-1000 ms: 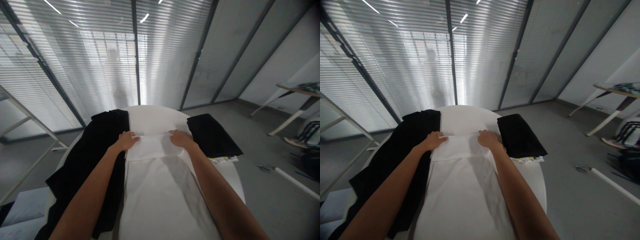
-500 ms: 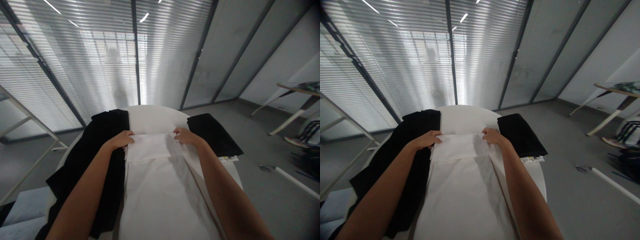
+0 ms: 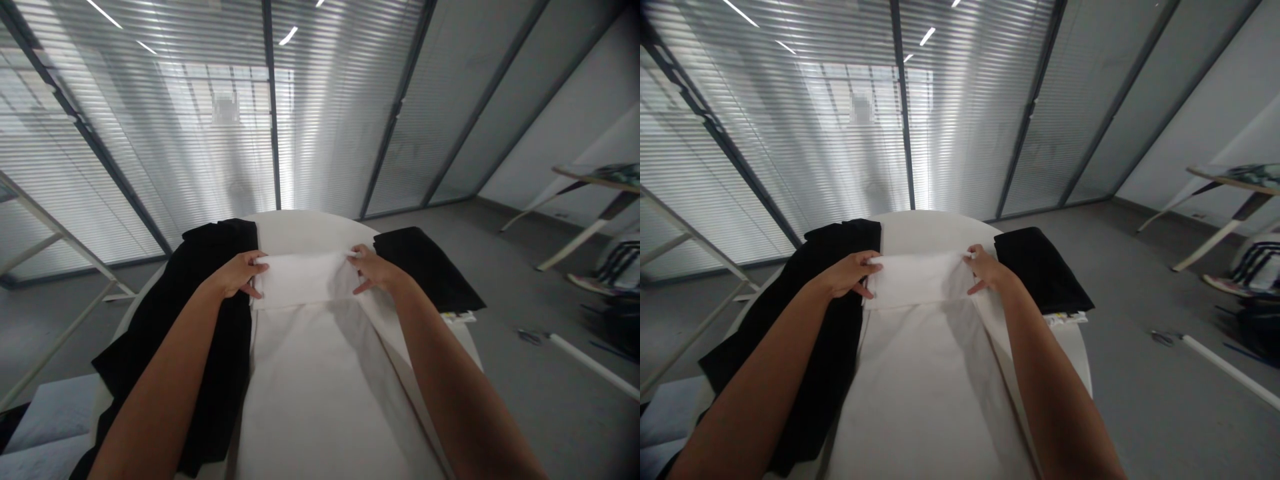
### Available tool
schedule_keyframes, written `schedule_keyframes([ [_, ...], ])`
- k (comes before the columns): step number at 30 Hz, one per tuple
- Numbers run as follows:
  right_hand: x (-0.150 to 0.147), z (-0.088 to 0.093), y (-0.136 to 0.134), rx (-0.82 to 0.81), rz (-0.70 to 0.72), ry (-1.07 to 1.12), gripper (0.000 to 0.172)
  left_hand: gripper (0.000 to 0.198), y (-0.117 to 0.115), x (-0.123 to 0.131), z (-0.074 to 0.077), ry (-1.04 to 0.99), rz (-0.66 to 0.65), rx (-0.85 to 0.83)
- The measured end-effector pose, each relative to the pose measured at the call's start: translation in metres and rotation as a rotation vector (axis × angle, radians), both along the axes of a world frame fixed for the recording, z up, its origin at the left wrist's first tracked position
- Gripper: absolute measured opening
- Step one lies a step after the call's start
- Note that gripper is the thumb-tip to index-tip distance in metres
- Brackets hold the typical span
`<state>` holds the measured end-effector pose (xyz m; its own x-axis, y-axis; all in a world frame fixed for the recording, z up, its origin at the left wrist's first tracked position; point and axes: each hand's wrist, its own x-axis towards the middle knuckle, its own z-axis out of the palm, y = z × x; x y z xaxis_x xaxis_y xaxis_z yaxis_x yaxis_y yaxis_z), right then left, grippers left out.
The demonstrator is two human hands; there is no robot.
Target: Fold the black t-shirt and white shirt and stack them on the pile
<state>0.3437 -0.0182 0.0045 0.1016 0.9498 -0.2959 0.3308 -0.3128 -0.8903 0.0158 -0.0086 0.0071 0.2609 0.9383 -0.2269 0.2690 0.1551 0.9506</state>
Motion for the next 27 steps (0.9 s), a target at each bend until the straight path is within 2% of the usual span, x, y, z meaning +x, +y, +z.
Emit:
schedule_keyframes([
  [7, 0.001, -0.001, 0.013, 0.032, -0.115, 0.295, 0.031, 0.04, 0.0, 0.004, 0.004, -0.063, 0.041, 0.158],
  [13, 0.003, 0.001, 0.019, 0.136, -0.307, 0.493, 0.031, 0.039, 0.004, 0.009, -0.002, -0.133, 0.054, 0.337],
  [15, 0.003, 0.003, 0.018, 0.188, -0.323, 0.553, 0.028, 0.034, 0.006, 0.01, -0.004, -0.162, 0.073, 0.408],
  [19, 0.005, 0.004, 0.016, 0.24, -0.251, 0.585, 0.017, 0.027, 0.007, 0.008, -0.006, -0.122, 0.101, 0.515],
  [24, 0.014, 0.006, 0.012, 0.125, -0.08, 0.398, 0.006, 0.022, 0.002, 0.002, 0.006, 0.006, 0.006, 0.416],
  [27, 0.019, 0.013, 0.01, 0.021, -0.013, 0.219, 0.014, 0.023, -0.004, -0.004, 0.019, 0.142, -0.044, 0.372],
])
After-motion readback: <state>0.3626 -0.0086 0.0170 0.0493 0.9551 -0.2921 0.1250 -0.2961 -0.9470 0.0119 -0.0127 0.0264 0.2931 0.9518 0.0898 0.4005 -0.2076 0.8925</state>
